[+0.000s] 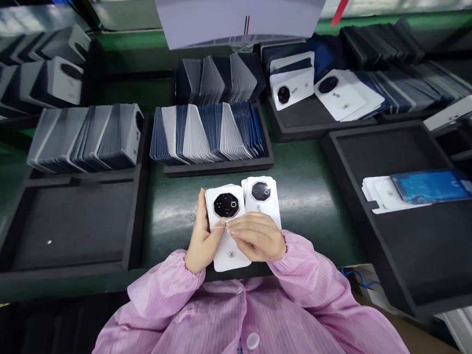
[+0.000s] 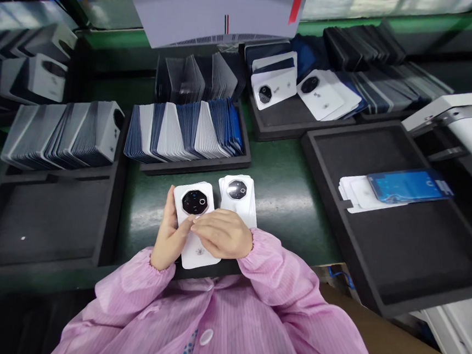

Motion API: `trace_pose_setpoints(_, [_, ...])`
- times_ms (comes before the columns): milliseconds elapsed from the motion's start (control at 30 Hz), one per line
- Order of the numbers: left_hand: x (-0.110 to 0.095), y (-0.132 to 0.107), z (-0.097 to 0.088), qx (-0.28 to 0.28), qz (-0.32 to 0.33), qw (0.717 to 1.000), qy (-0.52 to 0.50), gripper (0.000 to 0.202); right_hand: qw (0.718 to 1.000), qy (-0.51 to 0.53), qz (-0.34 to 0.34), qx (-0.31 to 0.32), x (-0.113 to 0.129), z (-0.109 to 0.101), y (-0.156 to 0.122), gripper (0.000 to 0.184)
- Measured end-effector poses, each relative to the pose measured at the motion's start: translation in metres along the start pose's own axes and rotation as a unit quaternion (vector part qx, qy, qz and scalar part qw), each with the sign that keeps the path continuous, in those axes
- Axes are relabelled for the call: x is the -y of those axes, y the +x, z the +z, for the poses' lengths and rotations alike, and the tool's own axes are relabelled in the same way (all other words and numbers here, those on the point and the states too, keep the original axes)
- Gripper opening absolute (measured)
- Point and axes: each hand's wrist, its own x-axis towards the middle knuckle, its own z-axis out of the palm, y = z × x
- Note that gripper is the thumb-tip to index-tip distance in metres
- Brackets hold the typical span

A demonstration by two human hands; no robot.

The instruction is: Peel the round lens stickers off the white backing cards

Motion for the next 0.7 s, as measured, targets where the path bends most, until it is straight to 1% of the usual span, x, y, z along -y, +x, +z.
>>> trace_pose_setpoints(167, [0.0018,-0.0004,-0.0004,0.000,0.001,1.000,-0.007,0.076,1.000,0.001,-0.006,0.029,0.0007,-0.0033,-0.0005,0.024])
trace_pose_setpoints(267, [0.0017,-0.0006,-0.0007,-0.001,0.005,1.000,-0.007,0.075,0.999,-0.001,-0.004,0.035,0.0011,-0.0042,0.0002,0.020])
trace_pose_setpoints(700, [-0.0013,0.0000,-0.0006,-0.005,0.003,1.000,0.007,0.076,1.000,-0.001,-0.006,0.030,0.0010,-0.0038,0.0004,0.020])
